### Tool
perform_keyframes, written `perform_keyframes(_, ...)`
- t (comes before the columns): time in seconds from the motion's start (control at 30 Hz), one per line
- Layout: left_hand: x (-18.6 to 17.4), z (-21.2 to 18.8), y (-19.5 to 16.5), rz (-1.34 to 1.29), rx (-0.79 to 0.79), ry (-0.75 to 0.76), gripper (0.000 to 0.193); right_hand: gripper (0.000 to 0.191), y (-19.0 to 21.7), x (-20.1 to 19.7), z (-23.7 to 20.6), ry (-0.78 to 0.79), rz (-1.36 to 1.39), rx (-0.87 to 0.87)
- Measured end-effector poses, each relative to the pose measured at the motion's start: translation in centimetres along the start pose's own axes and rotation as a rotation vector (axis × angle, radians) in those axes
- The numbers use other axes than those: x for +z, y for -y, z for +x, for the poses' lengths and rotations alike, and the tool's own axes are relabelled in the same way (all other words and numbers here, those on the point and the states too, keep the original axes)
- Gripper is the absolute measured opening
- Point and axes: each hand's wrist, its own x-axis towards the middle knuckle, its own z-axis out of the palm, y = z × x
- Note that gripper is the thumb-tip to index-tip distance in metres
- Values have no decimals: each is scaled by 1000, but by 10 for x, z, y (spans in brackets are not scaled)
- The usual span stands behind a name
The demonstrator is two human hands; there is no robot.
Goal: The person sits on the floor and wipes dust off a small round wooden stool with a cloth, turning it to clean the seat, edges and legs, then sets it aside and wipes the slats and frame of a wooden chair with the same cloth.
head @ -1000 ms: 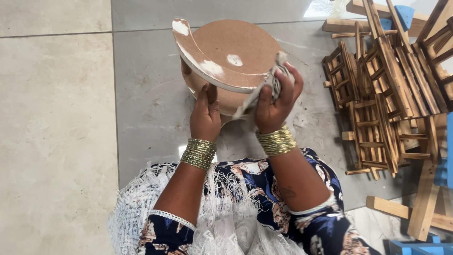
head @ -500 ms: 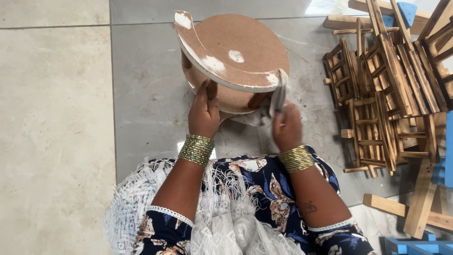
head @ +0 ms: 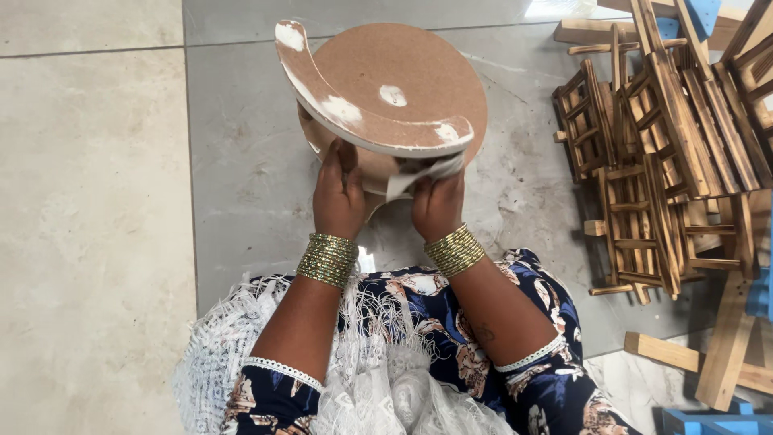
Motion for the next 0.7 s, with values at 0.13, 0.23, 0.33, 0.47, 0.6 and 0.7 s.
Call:
perform_keyframes(0.13, 3, 4, 5, 45, 65, -12, 54, 36, -25, -19, -16, 177, -108, -54)
perform_keyframes(0.23, 2, 3, 9, 26, 52, -4, 53, 46, -43, -45, -20, 202, -276, -169)
perform_keyframes(0.33, -1, 2, 10, 29, 72, -6, 53, 47, -56, -62, -8, 131, -302, 37)
perform_keyframes(0.47, -3, 2, 6, 16, 57, -4, 53, 48, -56, -64, 10, 15, 154, 123)
perform_keyframes(0.6, -5, 3, 6, 15, 76, 2, 53, 23, -56, -49, 47, 674, -251, 12)
perform_keyframes(0.7, -8, 4, 7, -13, 151, 24, 82, 52, -60, -28, 92, 662, -421, -106)
